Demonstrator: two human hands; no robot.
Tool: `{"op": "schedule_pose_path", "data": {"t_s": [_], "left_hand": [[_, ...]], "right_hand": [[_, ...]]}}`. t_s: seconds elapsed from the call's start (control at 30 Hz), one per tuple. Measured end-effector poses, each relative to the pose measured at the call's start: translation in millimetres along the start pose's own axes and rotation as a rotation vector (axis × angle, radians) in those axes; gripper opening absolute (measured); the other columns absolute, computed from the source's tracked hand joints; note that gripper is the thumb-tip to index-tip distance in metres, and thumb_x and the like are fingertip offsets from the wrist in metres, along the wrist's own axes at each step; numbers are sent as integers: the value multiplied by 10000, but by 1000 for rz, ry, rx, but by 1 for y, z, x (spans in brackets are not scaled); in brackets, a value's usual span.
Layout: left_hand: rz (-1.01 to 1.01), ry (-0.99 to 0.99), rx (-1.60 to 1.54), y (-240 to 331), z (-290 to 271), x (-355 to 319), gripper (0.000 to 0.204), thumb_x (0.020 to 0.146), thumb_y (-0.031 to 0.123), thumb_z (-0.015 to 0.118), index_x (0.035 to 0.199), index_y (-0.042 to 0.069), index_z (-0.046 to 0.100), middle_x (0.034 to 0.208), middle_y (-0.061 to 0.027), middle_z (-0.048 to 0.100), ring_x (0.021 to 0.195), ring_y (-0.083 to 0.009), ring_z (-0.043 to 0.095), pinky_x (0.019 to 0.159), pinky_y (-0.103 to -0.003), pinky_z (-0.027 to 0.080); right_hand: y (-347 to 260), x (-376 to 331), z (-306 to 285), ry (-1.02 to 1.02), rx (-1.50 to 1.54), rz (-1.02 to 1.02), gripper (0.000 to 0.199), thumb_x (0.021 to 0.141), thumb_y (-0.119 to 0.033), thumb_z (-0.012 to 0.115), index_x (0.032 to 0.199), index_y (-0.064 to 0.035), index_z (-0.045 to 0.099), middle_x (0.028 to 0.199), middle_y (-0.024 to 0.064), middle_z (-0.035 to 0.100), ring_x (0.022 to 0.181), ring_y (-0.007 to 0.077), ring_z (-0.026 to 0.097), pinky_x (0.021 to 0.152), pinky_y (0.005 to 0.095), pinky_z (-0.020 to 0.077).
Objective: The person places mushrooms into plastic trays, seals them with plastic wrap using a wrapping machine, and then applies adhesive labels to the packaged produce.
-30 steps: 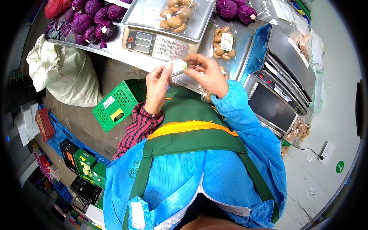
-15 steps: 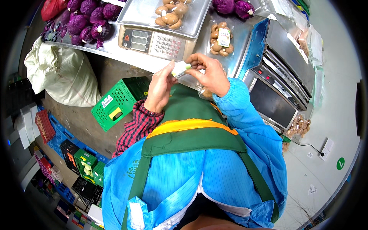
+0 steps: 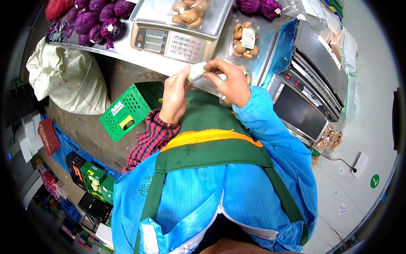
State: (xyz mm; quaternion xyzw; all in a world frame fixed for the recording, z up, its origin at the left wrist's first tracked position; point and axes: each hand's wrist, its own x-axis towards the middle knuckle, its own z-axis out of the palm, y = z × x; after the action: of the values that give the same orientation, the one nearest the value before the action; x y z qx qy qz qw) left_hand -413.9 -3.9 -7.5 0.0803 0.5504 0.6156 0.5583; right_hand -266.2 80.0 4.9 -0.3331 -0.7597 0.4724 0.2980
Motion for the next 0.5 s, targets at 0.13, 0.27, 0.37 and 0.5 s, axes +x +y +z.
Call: {"op": "schedule_pose_path", "data": {"t_s": [0.13,0.27,0.37,0.5], "left_hand": [[-47,-5,-113,3,-1,-4,222,905,278,642,801,81,651,678,41,513,632,-61,449,628,-253,407],[-85,-1,-145,2,-3,-9,190,903,268,641,844,88,655,709,41,540,646,-63,472,641,-257,424],[-119,-1,-168,-1,-8,-11,180,902,264,639,868,88,658,741,42,559,661,-63,483,649,-256,431],[-135,11,-189,0,-12,-16,180,901,264,639,894,86,659,770,41,573,675,-63,491,661,-253,441]], "right_hand": [[-1,-1,2,11,-46,-63,194,761,11,727,940,24,652,874,102,655,809,190,680,721,283,534],[-1,-4,5,5,-60,-78,170,760,-4,720,914,8,649,854,115,649,797,231,659,703,312,521],[0,-7,8,4,-32,-68,149,757,-41,714,887,-26,644,826,126,641,790,296,617,690,361,496],[1,-8,9,-63,-72,-119,150,755,-33,708,888,-25,639,828,126,640,801,294,619,700,360,498]]}}
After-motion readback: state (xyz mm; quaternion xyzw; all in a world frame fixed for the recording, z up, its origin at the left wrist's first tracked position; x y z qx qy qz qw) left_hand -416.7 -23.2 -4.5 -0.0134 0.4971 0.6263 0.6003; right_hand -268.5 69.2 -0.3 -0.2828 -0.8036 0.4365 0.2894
